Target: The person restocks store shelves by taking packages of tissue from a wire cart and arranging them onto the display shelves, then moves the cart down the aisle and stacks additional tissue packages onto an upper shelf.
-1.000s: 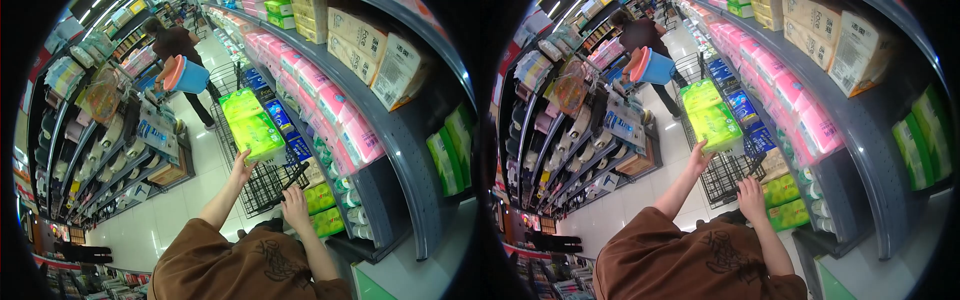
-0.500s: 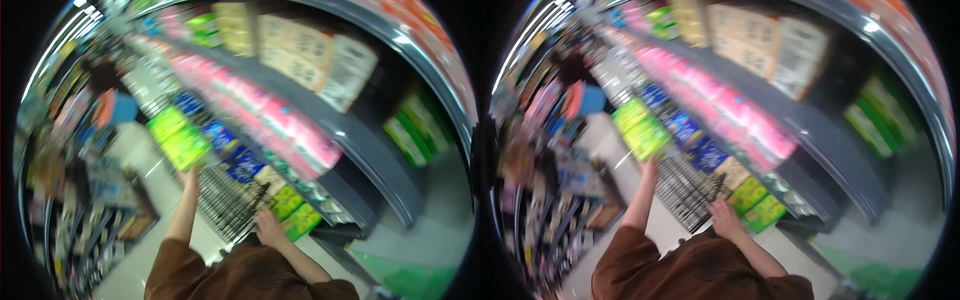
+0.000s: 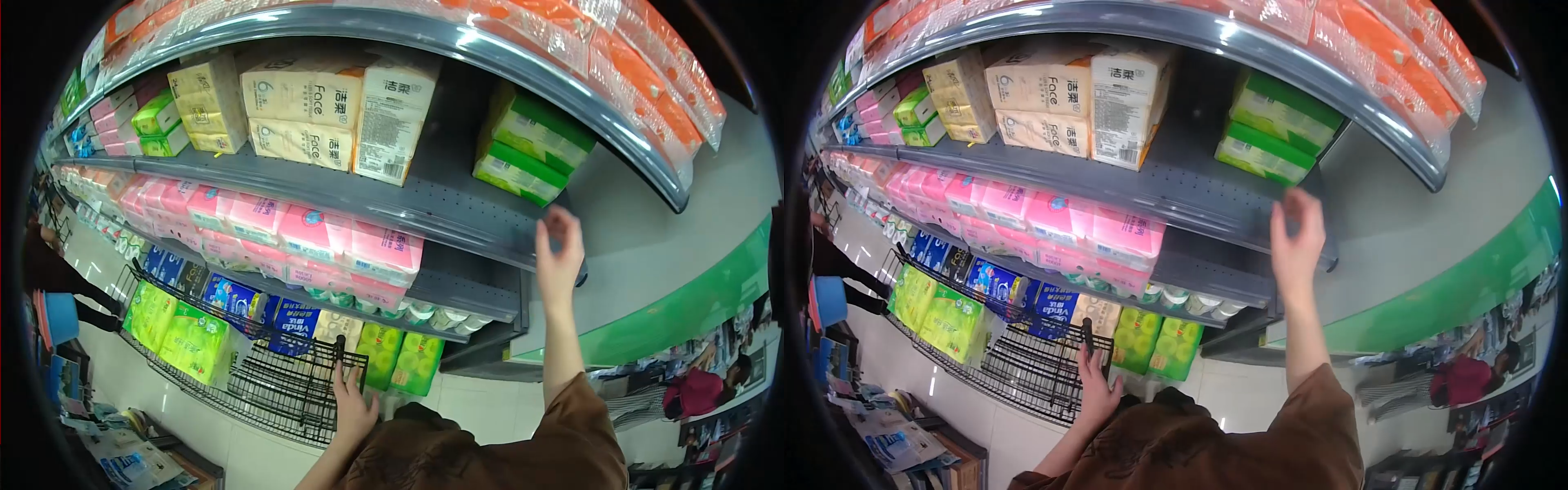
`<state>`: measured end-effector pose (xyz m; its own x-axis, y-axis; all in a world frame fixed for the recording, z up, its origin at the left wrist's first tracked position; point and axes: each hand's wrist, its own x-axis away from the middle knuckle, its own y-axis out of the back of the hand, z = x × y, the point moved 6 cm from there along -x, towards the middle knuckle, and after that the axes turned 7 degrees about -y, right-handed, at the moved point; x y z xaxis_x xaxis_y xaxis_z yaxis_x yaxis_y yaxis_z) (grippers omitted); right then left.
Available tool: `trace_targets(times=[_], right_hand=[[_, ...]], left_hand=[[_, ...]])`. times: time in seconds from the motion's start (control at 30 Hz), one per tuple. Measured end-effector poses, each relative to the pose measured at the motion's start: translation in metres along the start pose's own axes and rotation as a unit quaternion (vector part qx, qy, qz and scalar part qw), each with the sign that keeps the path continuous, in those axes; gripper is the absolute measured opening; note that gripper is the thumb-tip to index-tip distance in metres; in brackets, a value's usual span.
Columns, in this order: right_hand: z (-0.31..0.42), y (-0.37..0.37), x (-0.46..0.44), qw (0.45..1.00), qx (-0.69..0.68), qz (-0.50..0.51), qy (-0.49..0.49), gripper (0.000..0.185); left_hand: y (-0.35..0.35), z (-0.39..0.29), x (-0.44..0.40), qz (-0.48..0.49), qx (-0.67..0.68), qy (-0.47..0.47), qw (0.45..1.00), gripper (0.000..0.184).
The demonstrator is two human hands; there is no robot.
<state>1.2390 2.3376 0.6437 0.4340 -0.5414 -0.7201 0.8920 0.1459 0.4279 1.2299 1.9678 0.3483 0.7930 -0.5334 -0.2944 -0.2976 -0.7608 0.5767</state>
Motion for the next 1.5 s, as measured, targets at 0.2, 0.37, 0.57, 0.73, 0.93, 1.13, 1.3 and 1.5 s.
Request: trace_targets(times=[0.2, 0.37, 0.57, 0.73, 0.93, 1.13, 1.3, 1.5], right_hand=[[-0.073, 0.002, -0.090, 0.979, -0.040, -0.033, -0.196, 0.071], [-0.083, -0.014, -0.092, 0.930, -0.237, 0.045, -0.278, 0.068], [-0.076, -0.012, -0.078, 0.849, -0.332, 0.111, -0.395, 0.062], [-0.090, -0.020, -0.077, 0.816, -0.425, 0.138, -0.368, 0.057], [-0.090, -0.028, -0.092, 0.829, -0.424, 0.094, -0.353, 0.044], [-0.035, -0.010, -0.060, 0.822, -0.447, 0.093, -0.341, 0.026], [0.012, 0.037, -0.012, 0.807, -0.489, 0.111, -0.312, 0.016], [0.021, 0.070, 0.027, 0.781, -0.533, 0.096, -0.311, 0.015]], left_hand=[[-0.007, 0.008, 0.000, 0.028, 0.035, -0.009, 0.999, 0.065], [0.002, 0.008, 0.001, -0.036, 0.044, 0.002, 0.998, 0.055], [-0.004, 0.017, 0.009, -0.040, 0.089, 0.031, 0.995, 0.052], [-0.006, 0.017, 0.007, -0.037, 0.098, 0.032, 0.994, 0.050], [-0.010, 0.021, 0.009, -0.060, 0.083, 0.007, 0.995, 0.050], [-0.008, 0.018, 0.008, -0.044, 0.125, 0.028, 0.991, 0.050], [-0.008, 0.026, 0.012, -0.070, 0.100, 0.041, 0.992, 0.047], [-0.012, 0.027, 0.012, -0.077, 0.075, 0.023, 0.994, 0.044]])
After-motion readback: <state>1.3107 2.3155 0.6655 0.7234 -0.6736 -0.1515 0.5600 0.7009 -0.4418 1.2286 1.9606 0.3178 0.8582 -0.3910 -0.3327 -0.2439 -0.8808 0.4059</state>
